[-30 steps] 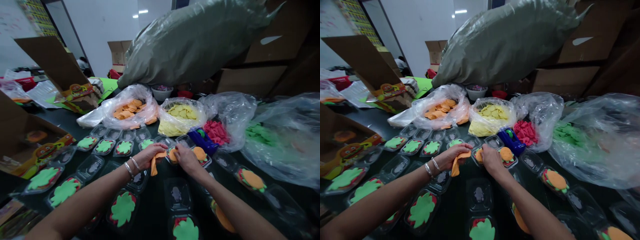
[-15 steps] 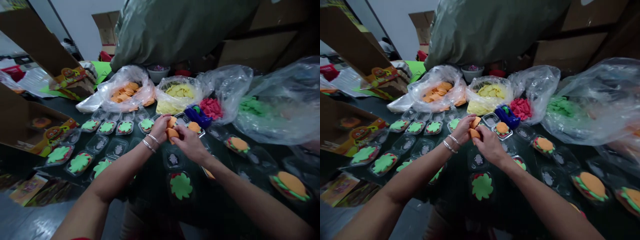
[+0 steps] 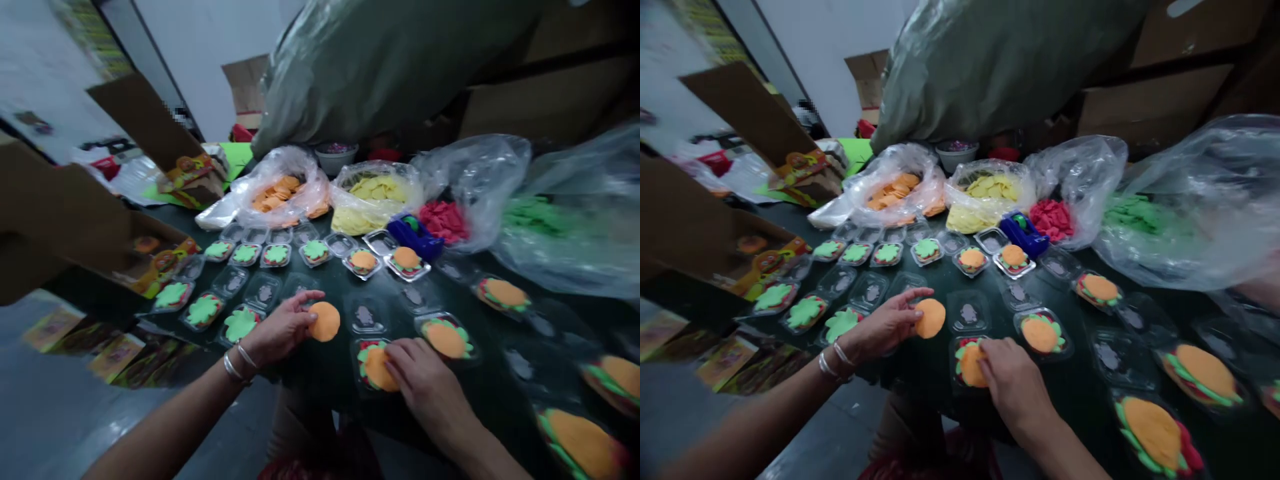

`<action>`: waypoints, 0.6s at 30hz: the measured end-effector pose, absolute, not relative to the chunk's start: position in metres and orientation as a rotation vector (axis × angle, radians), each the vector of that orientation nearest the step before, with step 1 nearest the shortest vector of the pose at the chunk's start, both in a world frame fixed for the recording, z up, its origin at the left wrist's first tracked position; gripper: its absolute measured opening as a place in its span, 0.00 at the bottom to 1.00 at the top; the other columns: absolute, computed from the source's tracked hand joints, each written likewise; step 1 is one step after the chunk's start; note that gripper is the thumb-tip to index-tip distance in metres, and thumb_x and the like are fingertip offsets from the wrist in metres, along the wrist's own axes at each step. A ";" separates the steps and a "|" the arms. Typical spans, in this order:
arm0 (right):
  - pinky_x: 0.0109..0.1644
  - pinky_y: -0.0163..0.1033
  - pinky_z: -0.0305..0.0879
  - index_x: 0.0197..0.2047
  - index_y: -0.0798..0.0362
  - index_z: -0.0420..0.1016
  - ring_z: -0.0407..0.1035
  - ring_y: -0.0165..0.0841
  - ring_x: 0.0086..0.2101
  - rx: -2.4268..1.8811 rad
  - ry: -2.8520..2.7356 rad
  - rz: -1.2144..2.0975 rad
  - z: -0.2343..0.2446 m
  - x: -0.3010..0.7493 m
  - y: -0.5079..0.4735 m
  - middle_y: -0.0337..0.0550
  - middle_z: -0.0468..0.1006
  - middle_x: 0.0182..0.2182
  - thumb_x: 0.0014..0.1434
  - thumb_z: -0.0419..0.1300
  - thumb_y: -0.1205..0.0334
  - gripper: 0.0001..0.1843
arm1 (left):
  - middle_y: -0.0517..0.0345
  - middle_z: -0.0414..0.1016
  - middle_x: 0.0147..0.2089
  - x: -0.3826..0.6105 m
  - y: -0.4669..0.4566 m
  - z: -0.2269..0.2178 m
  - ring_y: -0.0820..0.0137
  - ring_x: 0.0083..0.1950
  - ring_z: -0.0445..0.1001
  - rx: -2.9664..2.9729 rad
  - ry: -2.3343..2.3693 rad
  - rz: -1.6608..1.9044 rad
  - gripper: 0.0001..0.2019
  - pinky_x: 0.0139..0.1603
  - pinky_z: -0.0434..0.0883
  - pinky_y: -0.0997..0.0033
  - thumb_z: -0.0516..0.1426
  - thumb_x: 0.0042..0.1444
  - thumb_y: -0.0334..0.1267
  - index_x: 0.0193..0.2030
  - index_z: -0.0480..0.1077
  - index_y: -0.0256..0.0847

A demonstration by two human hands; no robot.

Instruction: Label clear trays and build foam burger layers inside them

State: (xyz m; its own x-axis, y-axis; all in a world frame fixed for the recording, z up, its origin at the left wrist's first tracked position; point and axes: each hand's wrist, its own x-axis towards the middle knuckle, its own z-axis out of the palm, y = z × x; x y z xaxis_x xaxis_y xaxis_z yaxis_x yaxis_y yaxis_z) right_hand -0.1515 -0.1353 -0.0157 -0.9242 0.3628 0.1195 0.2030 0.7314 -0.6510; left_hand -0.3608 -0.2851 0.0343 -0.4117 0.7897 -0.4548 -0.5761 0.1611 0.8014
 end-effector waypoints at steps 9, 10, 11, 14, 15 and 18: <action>0.46 0.45 0.62 0.51 0.57 0.69 0.66 0.41 0.43 0.052 -2.455 0.391 -0.036 -0.159 -0.143 0.53 0.72 0.44 0.64 0.52 0.64 0.14 | 0.52 0.76 0.46 -0.388 -0.373 0.042 0.67 0.46 0.75 0.442 1.931 1.599 0.18 0.49 0.71 0.67 0.58 0.53 0.32 0.52 0.67 0.40; 0.46 0.44 0.62 0.50 0.57 0.69 0.66 0.41 0.43 0.069 -2.446 0.415 -0.031 -0.163 -0.147 0.53 0.72 0.43 0.64 0.52 0.64 0.13 | 0.53 0.76 0.47 -0.387 -0.374 0.039 0.66 0.49 0.74 0.575 2.094 1.581 0.17 0.52 0.69 0.66 0.57 0.54 0.32 0.51 0.69 0.41; 0.45 0.43 0.62 0.49 0.57 0.70 0.67 0.40 0.43 0.090 -2.443 0.432 -0.027 -0.168 -0.152 0.52 0.73 0.43 0.64 0.53 0.64 0.13 | 0.53 0.76 0.49 -0.385 -0.375 0.035 0.66 0.51 0.73 0.698 2.224 1.545 0.15 0.56 0.67 0.65 0.56 0.55 0.32 0.50 0.71 0.41; 0.44 0.40 0.62 0.46 0.56 0.72 0.68 0.37 0.41 0.137 -2.445 0.448 -0.023 -0.176 -0.162 0.50 0.75 0.41 0.63 0.53 0.66 0.10 | 0.53 0.77 0.48 -0.378 -0.374 0.017 0.65 0.50 0.73 0.843 2.314 1.458 0.13 0.57 0.66 0.64 0.55 0.56 0.33 0.47 0.74 0.42; 0.44 0.40 0.62 0.46 0.56 0.72 0.69 0.37 0.41 0.152 -2.449 0.446 -0.024 -0.177 -0.163 0.49 0.76 0.40 0.63 0.53 0.66 0.10 | 0.53 0.77 0.48 -0.377 -0.374 0.013 0.65 0.50 0.73 0.809 2.279 1.500 0.12 0.56 0.67 0.64 0.56 0.56 0.33 0.47 0.74 0.41; 0.45 0.39 0.62 0.46 0.55 0.72 0.70 0.36 0.41 0.183 -2.460 0.424 -0.033 -0.176 -0.159 0.48 0.77 0.40 0.62 0.54 0.66 0.10 | 0.52 0.77 0.45 -0.380 -0.374 0.009 0.66 0.46 0.75 0.505 2.032 1.778 0.15 0.49 0.70 0.67 0.59 0.53 0.36 0.49 0.70 0.40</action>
State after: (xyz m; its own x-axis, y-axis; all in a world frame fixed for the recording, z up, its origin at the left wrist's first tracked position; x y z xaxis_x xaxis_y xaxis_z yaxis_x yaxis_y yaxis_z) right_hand -0.1757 -0.1592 -0.0331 -0.7935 -0.0285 0.6079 -0.2305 0.9386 -0.2568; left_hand -0.3804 -0.3741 0.0094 -0.8580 0.5106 -0.0561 0.0122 0.1295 0.9915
